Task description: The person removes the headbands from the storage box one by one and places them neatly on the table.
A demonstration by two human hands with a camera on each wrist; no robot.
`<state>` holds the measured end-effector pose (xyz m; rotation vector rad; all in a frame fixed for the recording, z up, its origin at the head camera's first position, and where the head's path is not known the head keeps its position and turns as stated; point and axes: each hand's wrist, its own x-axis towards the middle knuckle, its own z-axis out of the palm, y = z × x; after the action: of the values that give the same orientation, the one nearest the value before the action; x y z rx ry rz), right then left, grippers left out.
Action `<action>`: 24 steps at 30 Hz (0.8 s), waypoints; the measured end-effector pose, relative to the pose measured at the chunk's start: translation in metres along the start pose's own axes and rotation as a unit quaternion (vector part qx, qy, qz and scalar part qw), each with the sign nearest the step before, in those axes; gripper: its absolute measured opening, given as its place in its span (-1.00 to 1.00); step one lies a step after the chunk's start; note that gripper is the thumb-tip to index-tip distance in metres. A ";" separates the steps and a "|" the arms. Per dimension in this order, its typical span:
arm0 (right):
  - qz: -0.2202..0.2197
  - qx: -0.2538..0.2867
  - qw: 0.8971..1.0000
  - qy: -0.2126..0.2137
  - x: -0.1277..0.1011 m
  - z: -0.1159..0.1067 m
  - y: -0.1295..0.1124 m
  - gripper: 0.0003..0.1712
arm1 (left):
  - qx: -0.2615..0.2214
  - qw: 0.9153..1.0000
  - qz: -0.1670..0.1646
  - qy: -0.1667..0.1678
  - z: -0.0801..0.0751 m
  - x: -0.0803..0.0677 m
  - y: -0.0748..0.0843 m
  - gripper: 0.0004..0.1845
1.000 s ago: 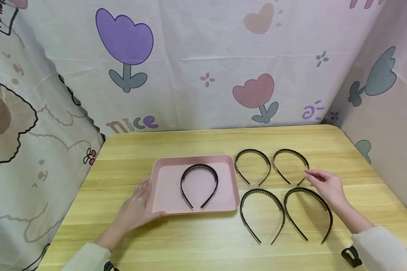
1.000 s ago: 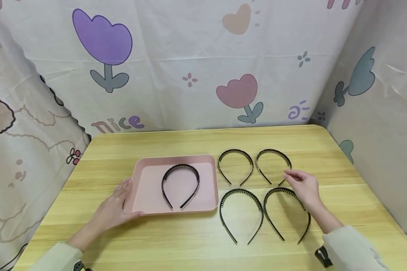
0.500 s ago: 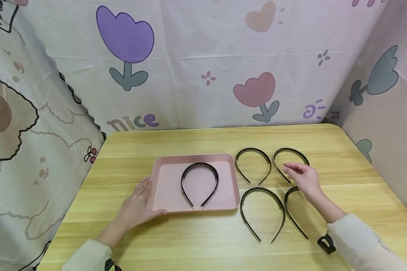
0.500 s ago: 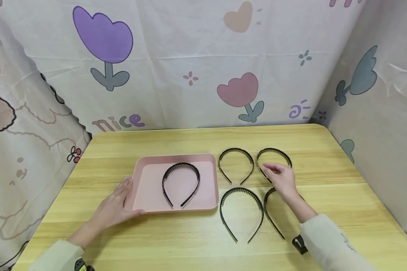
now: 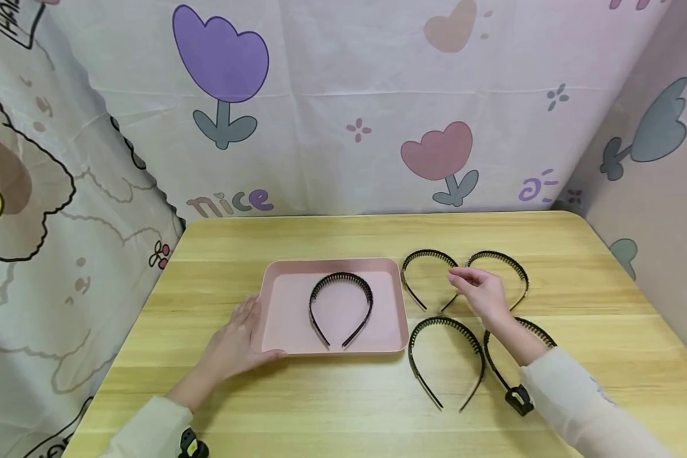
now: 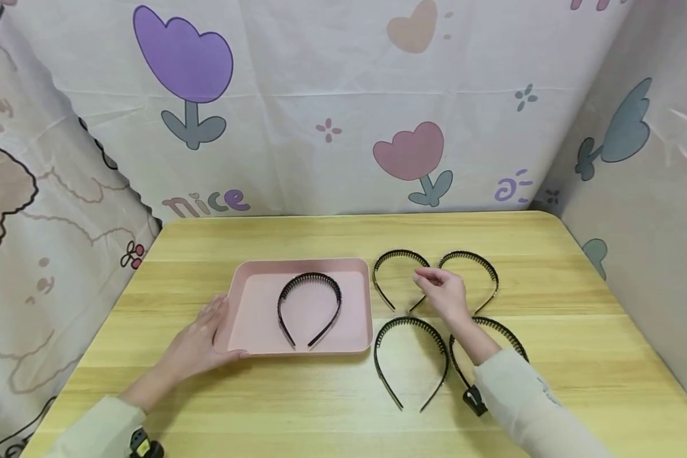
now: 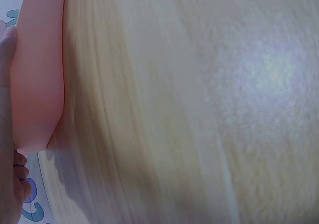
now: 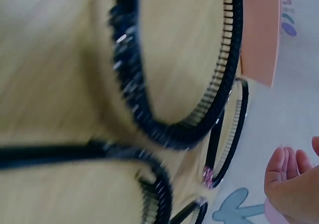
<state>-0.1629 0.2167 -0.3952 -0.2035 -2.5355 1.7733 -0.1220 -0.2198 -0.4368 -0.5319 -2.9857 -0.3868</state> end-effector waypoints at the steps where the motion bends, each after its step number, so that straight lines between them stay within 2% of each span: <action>1: 0.001 0.007 1.000 -0.002 0.001 0.003 -0.001 -0.58 | 0.001 1.000 0.000 -0.002 -0.001 0.000 0.000 0.22; 10: -0.004 0.025 1.000 -0.015 0.007 0.031 -0.012 -0.62 | 0.005 1.000 -0.012 -0.020 -0.004 0.000 0.002 0.22; 24: -0.007 0.047 0.999 -0.020 0.016 0.080 -0.022 -0.70 | 0.010 1.000 -0.013 -0.024 -0.005 0.000 0.003 0.24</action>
<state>-0.1893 0.1368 -0.4023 -0.1496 -2.4654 1.9048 -0.1212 -0.2185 -0.4315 -0.5074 -3.0430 -0.3503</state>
